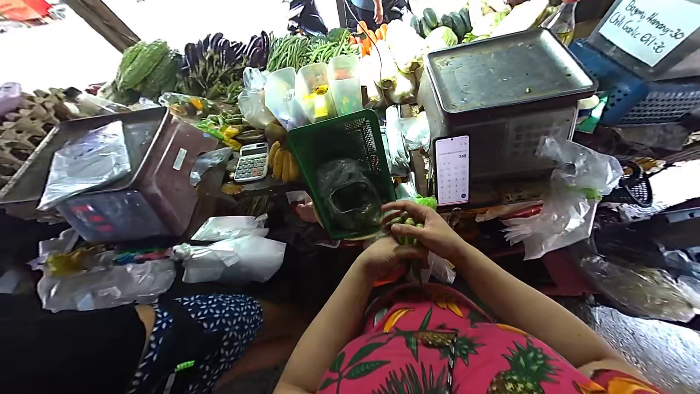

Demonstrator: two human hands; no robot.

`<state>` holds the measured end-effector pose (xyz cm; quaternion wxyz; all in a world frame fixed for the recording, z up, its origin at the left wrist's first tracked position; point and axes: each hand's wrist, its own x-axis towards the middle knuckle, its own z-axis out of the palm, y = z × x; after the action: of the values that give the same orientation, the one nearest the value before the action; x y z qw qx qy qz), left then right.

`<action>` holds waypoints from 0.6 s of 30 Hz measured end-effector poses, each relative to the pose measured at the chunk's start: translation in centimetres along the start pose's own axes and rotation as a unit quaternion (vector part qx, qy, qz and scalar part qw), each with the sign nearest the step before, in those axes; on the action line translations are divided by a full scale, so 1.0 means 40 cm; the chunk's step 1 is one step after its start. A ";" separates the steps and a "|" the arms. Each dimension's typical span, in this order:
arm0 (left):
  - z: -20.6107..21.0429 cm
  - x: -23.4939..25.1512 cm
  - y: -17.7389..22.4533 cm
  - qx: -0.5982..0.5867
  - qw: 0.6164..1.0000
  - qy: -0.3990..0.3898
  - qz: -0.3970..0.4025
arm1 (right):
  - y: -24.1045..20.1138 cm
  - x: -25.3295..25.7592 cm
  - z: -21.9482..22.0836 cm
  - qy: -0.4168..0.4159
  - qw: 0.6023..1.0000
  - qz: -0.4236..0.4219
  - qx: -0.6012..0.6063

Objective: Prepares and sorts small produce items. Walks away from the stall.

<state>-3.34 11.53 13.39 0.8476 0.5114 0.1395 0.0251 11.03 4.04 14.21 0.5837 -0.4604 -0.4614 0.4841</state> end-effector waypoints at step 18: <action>0.090 0.045 -0.022 0.096 0.972 0.174 0.123 | -0.118 -0.161 -0.343 0.352 0.831 0.037 -0.429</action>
<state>-0.74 8.36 13.82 0.7475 0.5914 0.2227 0.2045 24.51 -4.08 16.19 0.4322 -0.8204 -0.3688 0.0643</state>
